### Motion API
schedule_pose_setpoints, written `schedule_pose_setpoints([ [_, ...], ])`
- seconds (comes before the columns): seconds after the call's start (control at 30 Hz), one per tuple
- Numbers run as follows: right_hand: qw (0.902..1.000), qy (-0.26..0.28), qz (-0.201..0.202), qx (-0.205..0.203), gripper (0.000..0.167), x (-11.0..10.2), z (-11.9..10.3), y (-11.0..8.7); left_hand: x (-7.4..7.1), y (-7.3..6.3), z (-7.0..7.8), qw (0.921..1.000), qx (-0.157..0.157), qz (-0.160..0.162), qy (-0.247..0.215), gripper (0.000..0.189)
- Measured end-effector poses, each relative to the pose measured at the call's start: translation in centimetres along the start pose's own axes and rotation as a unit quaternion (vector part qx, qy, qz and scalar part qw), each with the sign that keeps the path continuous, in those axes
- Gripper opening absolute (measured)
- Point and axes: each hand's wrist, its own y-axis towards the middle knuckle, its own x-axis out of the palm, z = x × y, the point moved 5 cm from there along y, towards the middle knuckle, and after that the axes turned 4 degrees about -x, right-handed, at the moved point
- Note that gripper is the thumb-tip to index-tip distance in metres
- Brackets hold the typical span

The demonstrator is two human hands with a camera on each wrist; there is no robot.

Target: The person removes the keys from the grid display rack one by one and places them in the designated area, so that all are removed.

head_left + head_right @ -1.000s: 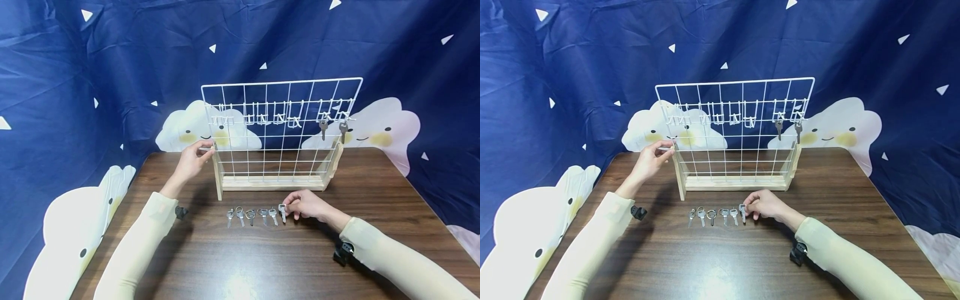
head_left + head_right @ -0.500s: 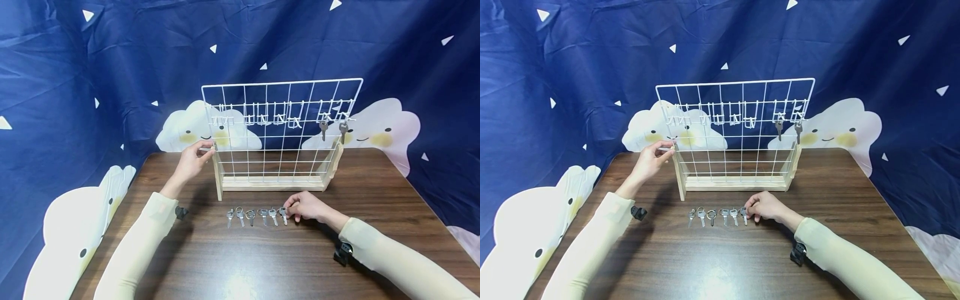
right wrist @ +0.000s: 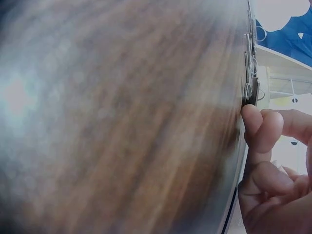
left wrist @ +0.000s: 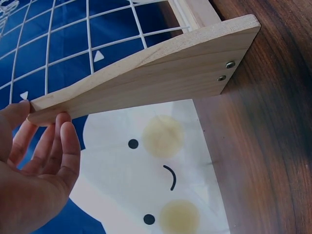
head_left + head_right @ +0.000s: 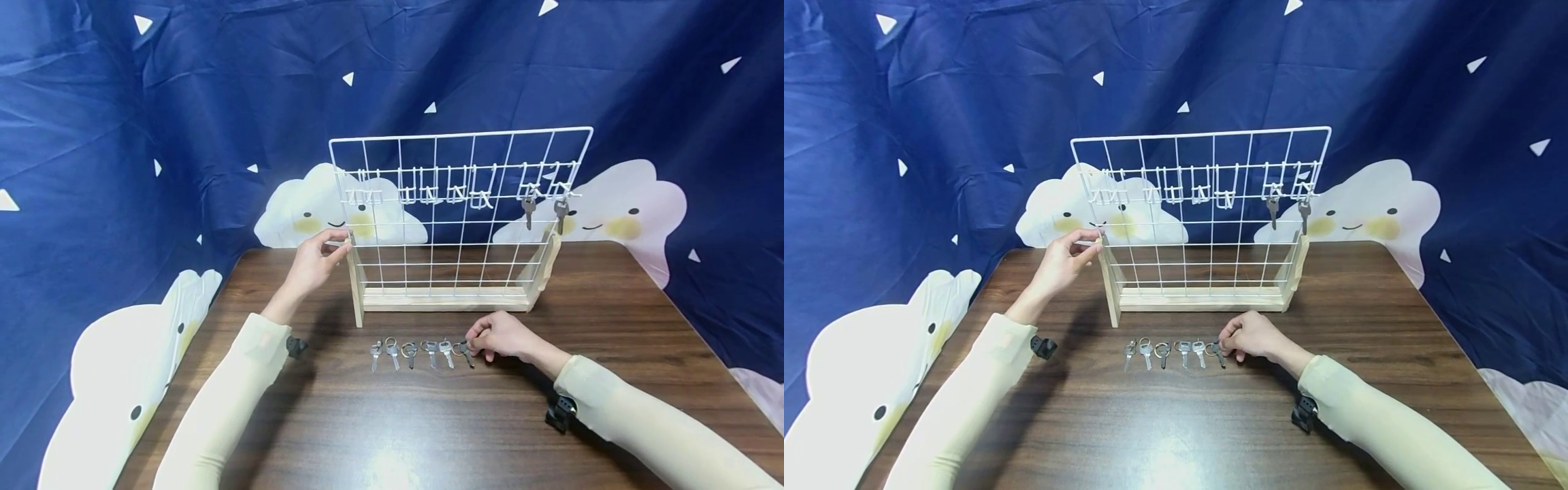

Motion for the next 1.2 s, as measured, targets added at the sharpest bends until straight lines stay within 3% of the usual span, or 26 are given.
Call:
schedule_pose_setpoints([
  [0.5,0.9999,0.015,-0.001,0.004,0.019,-0.8,-0.4,0.1,-0.1,0.1,0.1,1.0000,-0.002,-0.001,-0.005,0.031],
  [1.2,0.9968,0.048,0.016,-0.062,0.028,-3.1,-3.1,-0.8,-0.1,-0.1,0.2,1.0000,-0.006,-0.001,-0.003,0.031],
])
